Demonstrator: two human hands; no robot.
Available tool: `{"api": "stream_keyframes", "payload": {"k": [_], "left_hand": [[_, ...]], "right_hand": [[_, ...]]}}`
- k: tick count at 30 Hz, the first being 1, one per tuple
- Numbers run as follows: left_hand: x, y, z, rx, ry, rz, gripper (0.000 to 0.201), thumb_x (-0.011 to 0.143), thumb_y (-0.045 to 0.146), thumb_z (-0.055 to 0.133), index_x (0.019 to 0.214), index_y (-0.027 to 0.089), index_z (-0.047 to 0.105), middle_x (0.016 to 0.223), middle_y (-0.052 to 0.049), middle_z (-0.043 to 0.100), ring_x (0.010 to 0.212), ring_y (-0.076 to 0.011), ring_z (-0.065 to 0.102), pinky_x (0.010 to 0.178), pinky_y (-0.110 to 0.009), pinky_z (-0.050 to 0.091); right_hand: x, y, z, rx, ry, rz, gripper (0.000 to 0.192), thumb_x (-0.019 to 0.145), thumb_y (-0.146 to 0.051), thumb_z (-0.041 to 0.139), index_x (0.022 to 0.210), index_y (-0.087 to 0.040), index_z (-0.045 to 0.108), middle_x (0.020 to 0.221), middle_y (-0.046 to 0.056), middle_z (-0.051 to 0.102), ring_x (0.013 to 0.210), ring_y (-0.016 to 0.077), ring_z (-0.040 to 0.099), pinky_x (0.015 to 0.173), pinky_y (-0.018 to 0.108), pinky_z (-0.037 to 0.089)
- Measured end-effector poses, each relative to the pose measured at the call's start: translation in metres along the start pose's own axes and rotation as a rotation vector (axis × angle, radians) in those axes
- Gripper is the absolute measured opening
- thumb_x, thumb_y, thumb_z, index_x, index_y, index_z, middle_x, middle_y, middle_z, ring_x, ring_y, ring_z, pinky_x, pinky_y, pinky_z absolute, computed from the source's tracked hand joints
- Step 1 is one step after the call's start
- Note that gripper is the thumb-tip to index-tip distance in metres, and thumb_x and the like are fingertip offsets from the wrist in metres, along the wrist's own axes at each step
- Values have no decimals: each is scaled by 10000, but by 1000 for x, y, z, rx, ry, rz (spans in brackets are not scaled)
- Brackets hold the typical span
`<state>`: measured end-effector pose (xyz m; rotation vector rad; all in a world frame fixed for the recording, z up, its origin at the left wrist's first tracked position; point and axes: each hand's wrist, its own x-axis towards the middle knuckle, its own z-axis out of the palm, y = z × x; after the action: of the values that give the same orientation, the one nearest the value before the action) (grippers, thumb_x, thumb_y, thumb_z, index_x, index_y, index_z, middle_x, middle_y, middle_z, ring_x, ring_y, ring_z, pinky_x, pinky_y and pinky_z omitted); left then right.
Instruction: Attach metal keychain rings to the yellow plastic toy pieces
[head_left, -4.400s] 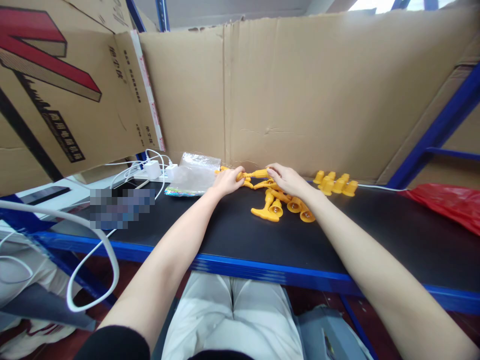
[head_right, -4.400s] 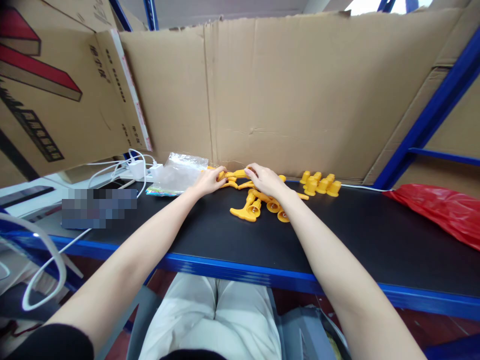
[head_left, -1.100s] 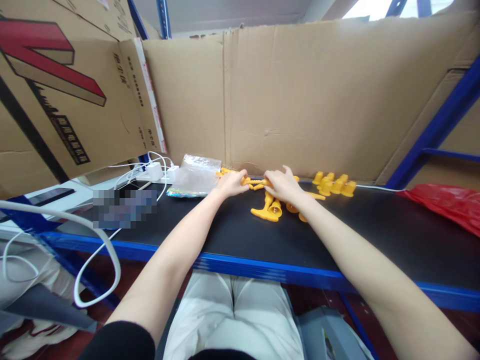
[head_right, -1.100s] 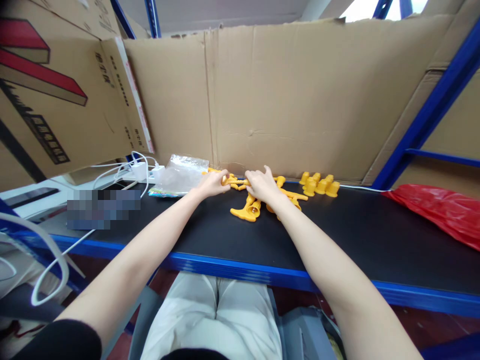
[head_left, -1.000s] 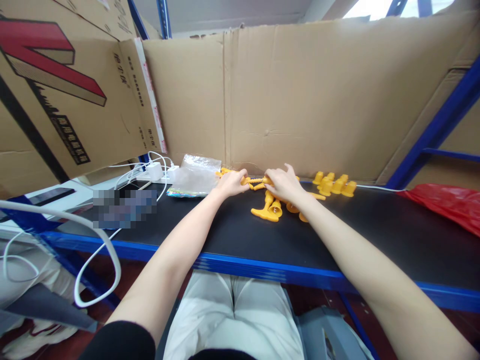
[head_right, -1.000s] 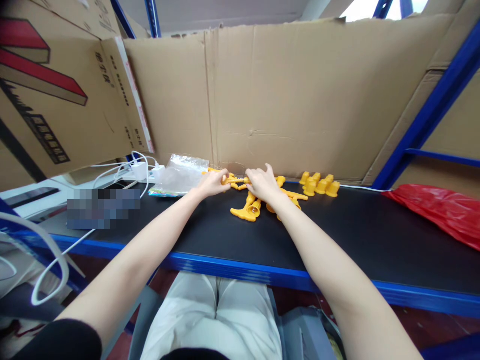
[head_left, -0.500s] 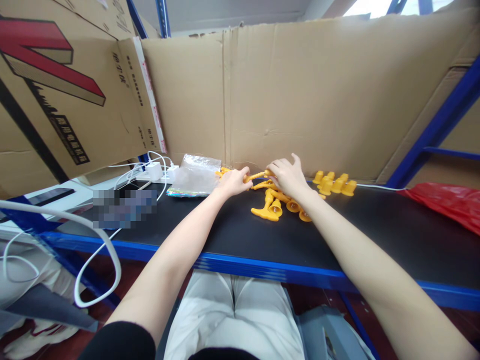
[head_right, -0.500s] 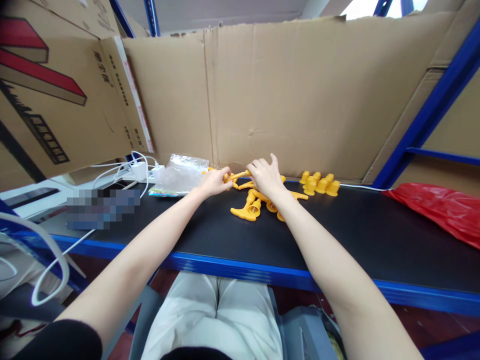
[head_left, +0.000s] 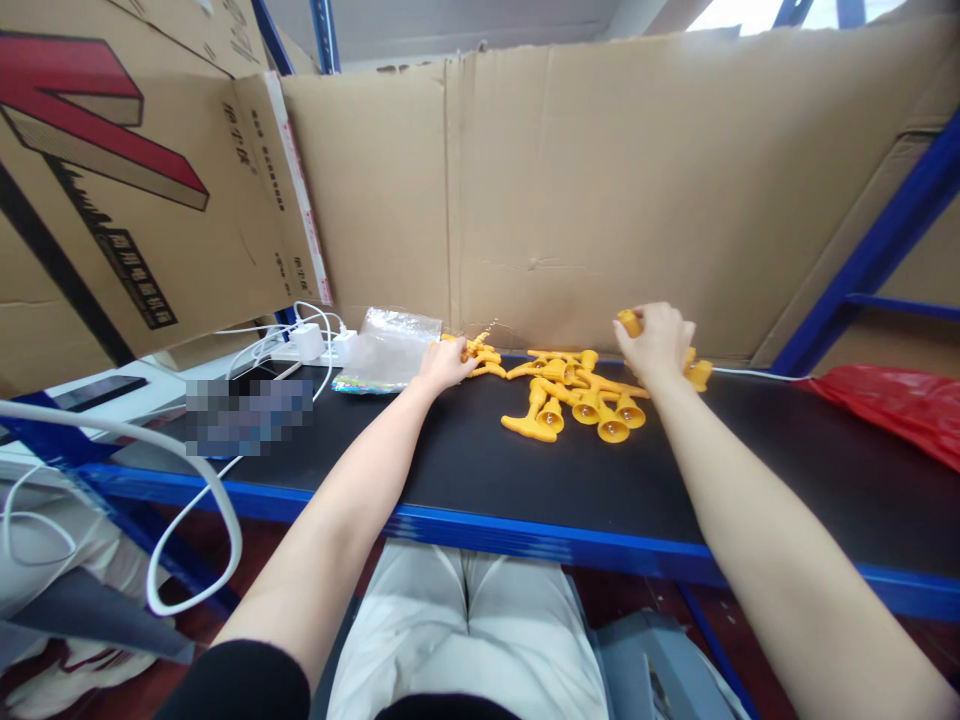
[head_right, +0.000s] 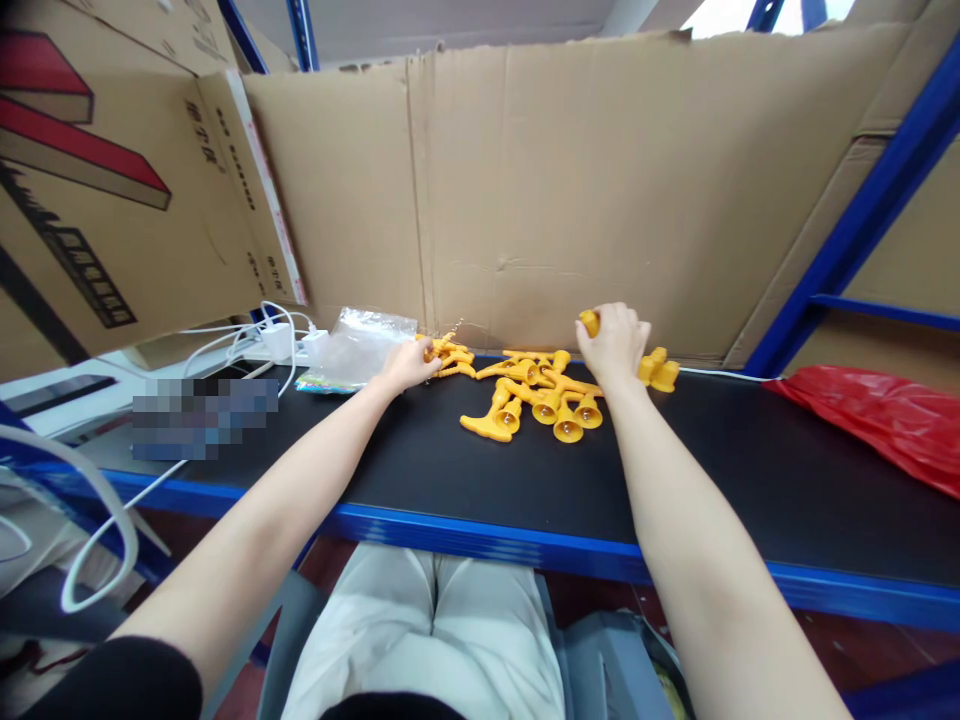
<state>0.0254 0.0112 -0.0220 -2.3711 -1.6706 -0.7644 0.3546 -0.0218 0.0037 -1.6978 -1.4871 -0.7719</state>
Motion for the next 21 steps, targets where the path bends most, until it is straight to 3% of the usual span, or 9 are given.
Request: {"api": "stream_keyframes", "payload": {"k": [9, 16, 21], "left_hand": [[-1, 9, -3, 3, 8, 45, 290, 805, 406, 506, 964, 176, 584, 867, -98, 684, 816, -229, 629, 685, -295, 436], [0, 6, -1, 5, 17, 68, 283, 809, 396, 500, 959, 173, 587, 867, -103, 684, 813, -233, 637, 683, -301, 443], [0, 6, -1, 16, 20, 65, 269, 806, 370, 497, 960, 169, 588, 874, -113, 685, 825, -245, 641, 696, -315, 448]], "right_hand": [[-27, 65, 22, 67, -12, 461, 228, 742, -333, 543, 898, -170, 570, 983, 150, 597, 836, 237, 524, 765, 367, 374], [-30, 79, 23, 151, 15, 723, 170, 651, -279, 552, 804, -206, 544, 892, 156, 571, 811, 270, 525, 732, 411, 358], [-31, 86, 28, 222, -126, 842, 89, 591, -251, 559, 671, -222, 533, 781, 130, 552, 811, 294, 527, 710, 430, 354]]}}
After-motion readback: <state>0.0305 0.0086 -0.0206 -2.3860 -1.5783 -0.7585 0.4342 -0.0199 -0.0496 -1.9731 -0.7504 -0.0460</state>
